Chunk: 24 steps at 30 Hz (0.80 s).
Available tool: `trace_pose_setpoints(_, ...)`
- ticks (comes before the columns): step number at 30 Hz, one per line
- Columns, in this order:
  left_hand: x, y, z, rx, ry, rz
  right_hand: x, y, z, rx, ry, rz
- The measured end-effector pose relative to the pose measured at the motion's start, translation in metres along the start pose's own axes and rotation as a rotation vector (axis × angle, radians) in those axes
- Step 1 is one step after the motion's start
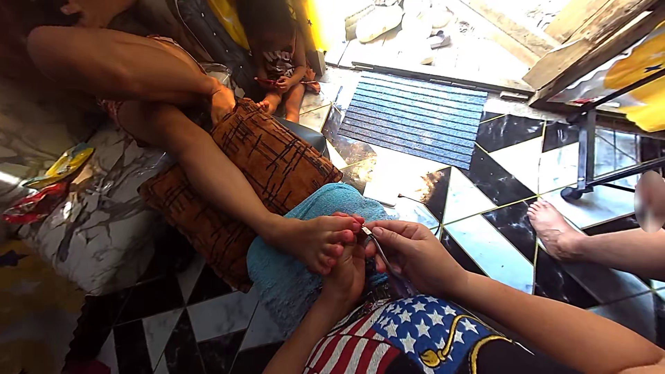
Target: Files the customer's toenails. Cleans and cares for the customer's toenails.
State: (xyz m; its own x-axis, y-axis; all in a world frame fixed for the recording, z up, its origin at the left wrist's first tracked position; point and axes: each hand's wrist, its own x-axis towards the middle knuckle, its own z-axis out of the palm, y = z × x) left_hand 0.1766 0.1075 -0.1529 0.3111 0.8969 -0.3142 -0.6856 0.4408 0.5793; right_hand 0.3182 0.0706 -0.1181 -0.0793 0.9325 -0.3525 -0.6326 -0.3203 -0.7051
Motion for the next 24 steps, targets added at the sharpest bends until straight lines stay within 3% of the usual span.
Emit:
trace_pose_setpoints(16,0.0003,-0.0017,-0.0046,-0.004,-0.038,0.089,0.0004,0.0038,0.0029,0.016,0.006,0.0)
trace_pose_setpoints(24,-0.0018,0.0006,-0.0019,0.021,-0.007,0.054,-0.0024,-0.0026,0.0034,-0.012,-0.018,0.005)
